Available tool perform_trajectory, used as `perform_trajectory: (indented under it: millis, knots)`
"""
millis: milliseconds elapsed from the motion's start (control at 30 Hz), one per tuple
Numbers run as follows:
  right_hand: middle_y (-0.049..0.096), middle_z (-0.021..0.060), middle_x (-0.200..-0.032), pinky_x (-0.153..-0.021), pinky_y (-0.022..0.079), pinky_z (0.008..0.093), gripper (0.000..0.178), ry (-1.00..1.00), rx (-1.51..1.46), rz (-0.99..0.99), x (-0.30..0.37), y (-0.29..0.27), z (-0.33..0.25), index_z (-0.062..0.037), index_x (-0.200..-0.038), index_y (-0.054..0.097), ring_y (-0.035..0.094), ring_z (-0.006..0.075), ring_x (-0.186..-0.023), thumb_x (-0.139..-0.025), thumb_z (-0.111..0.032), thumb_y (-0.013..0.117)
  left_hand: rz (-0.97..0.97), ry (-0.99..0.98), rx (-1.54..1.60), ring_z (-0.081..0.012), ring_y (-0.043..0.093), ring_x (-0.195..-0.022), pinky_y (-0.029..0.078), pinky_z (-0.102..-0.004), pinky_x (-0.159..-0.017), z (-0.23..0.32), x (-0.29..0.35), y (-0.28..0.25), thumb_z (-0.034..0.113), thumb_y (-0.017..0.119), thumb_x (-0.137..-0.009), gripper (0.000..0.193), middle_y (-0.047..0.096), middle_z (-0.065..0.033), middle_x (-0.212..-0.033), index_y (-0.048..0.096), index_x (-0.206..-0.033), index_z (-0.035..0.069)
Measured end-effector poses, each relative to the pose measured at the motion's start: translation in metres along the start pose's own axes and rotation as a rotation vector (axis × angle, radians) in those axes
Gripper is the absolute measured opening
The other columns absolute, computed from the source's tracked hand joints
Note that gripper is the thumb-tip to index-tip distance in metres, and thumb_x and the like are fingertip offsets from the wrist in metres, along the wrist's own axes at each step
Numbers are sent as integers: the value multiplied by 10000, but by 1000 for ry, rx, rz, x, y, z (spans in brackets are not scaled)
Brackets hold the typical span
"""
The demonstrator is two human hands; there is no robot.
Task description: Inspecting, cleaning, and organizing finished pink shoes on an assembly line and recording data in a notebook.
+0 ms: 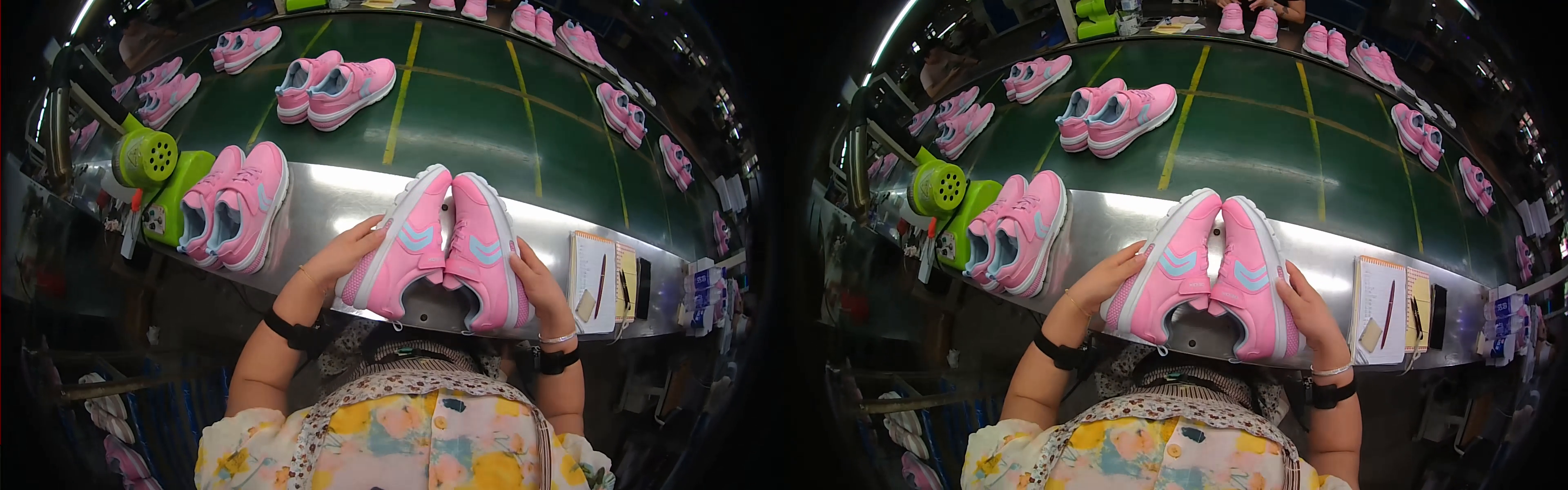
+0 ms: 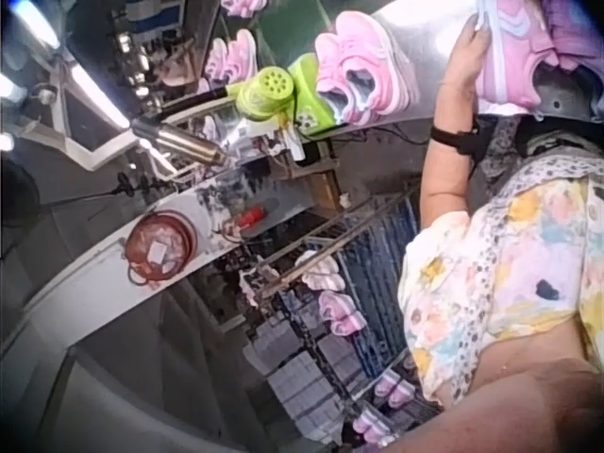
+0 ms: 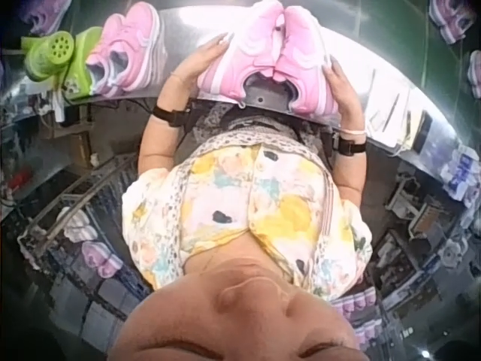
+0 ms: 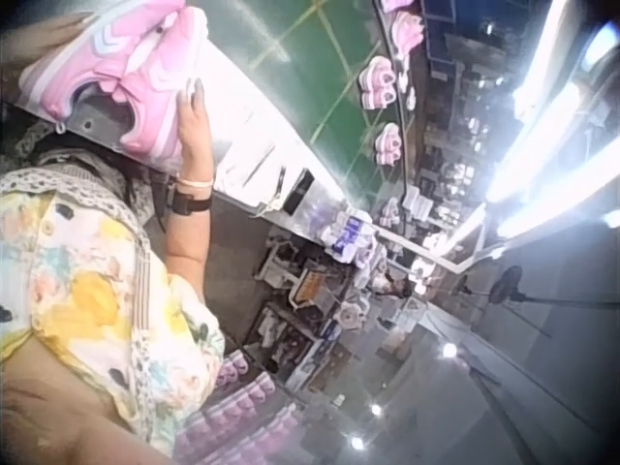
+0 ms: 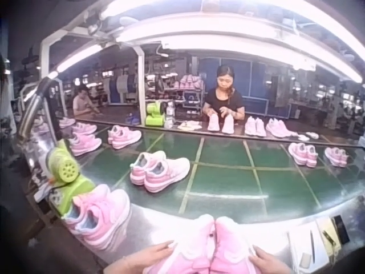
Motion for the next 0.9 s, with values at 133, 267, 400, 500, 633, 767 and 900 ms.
perform_trajectory:
  millis: [133,267,400,500,633,767,900]
  knots:
    - [468,137,-1285,-954,382,275,557,-12,31,-7,-6,-1,4,13,-1391,278,470,176,-1153,-952,-273,465,-20,87,-44,-159,506,-1120,419,-267,-931,0,-4,-3,281,435,-969,551,477,-120,-1288,233,-1420,35]
    - [568,187,-1161,-849,516,409,458,57,-894,-44,-14,13,8,39,-1248,441,601,291,-994,-979,-320,346,-179,9,783,-252,530,-1123,441,-386,-967,-3,-12,-2,296,311,-993,423,500,-150,-1264,374,-1331,50]
    - [564,266,-1100,-829,523,444,477,14,-1049,-115,-24,43,8,53,-1215,457,595,373,-975,-950,-334,370,-362,91,1141,-271,519,-1127,425,-404,-981,-11,-24,17,256,310,-980,396,496,-153,-1265,402,-1303,45]
    - [575,250,-1076,-830,520,456,439,21,-1120,-76,-28,61,2,39,-1201,469,598,375,-955,-949,-306,372,-336,75,1276,-291,462,-1190,377,-444,-1015,-12,-34,27,352,247,-987,453,456,-119,-1315,375,-1334,90]
    - [577,110,-1149,-862,500,384,381,-5,-1074,-113,-28,75,-10,-55,-1220,477,587,238,-1009,-969,-325,379,-308,110,1193,-303,441,-1208,370,-470,-1019,-9,-33,36,391,206,-987,488,429,-128,-1339,361,-1341,94]
    - [575,113,-1152,-881,492,389,367,-16,-1177,-69,-26,84,-16,-59,-1217,476,582,238,-1019,-969,-314,383,-248,118,1205,-269,499,-1133,418,-416,-968,-6,-29,43,314,381,-962,403,513,-125,-1233,437,-1269,59]
    - [569,112,-1165,-885,488,382,366,7,-1182,-78,-30,82,-7,-62,-1223,473,577,242,-1033,-969,-311,386,-203,108,1166,-263,498,-1137,421,-404,-970,-16,-31,37,335,382,-961,415,510,-129,-1242,439,-1267,61]
Point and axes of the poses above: each hand's wrist, its own x-axis away from the middle knuckle, its own y-axis out of the palm, z = x × y, the point moved 1 cm from there along -x, towards the middle knuckle
